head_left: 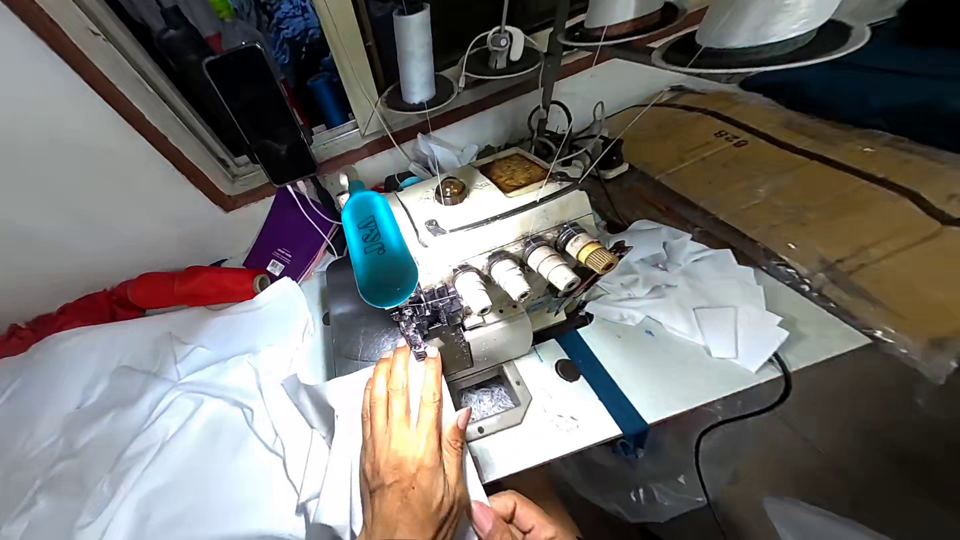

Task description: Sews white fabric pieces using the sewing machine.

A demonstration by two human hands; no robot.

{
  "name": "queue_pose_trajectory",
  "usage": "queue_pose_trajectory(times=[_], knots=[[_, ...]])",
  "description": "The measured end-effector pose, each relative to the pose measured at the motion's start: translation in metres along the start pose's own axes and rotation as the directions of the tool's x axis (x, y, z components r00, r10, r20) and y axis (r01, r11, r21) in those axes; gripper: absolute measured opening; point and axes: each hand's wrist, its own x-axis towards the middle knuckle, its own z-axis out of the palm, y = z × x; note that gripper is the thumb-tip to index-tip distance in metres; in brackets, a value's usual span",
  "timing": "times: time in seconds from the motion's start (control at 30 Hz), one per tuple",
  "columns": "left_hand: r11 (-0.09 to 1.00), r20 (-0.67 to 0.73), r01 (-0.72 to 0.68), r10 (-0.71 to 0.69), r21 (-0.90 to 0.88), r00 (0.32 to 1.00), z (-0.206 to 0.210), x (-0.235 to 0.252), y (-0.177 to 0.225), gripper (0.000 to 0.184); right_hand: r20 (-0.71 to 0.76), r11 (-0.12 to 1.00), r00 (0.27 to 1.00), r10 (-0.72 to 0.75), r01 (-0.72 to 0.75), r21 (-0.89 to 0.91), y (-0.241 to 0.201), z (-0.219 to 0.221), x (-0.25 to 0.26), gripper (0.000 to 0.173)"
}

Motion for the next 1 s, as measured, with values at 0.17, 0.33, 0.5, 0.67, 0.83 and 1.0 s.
queue_pose_trajectory(times=[0.17,0.33,0.5,0.67,0.83,1.0], knots=[[1.000,0.081,-0.010,0.010,-0.002,0.997,-0.003,0.014,-0.007,0.062,-0.026,0.995,0.996,0.082,-0.080,0.065,-0.011,0.012,0.005,0.009],[0.997,0.027,-0.037,0.039,-0.061,0.999,-0.019,0.001,-0.011,0.053,-0.001,0.990,0.996,0.090,-0.089,0.111,-0.010,0.013,0.000,0.009],[1.000,-0.015,0.024,-0.024,-0.011,1.000,-0.025,-0.014,-0.015,0.051,0.012,0.980,0.994,0.112,-0.112,0.167,-0.014,0.017,-0.003,0.008],[0.997,0.015,0.069,-0.069,-0.038,0.998,-0.019,0.011,-0.033,0.045,0.013,0.966,0.989,0.150,-0.149,0.212,-0.026,0.033,0.020,0.009],[0.992,0.131,0.116,-0.110,-0.045,0.985,-0.011,0.045,-0.060,0.047,-0.023,0.975,0.994,0.106,-0.100,0.200,-0.034,0.050,0.060,0.012],[0.973,0.250,0.232,-0.226,0.005,0.942,-0.003,0.082,-0.081,0.043,-0.190,0.999,0.982,0.006,0.003,0.045,-0.035,0.064,0.096,0.035]])
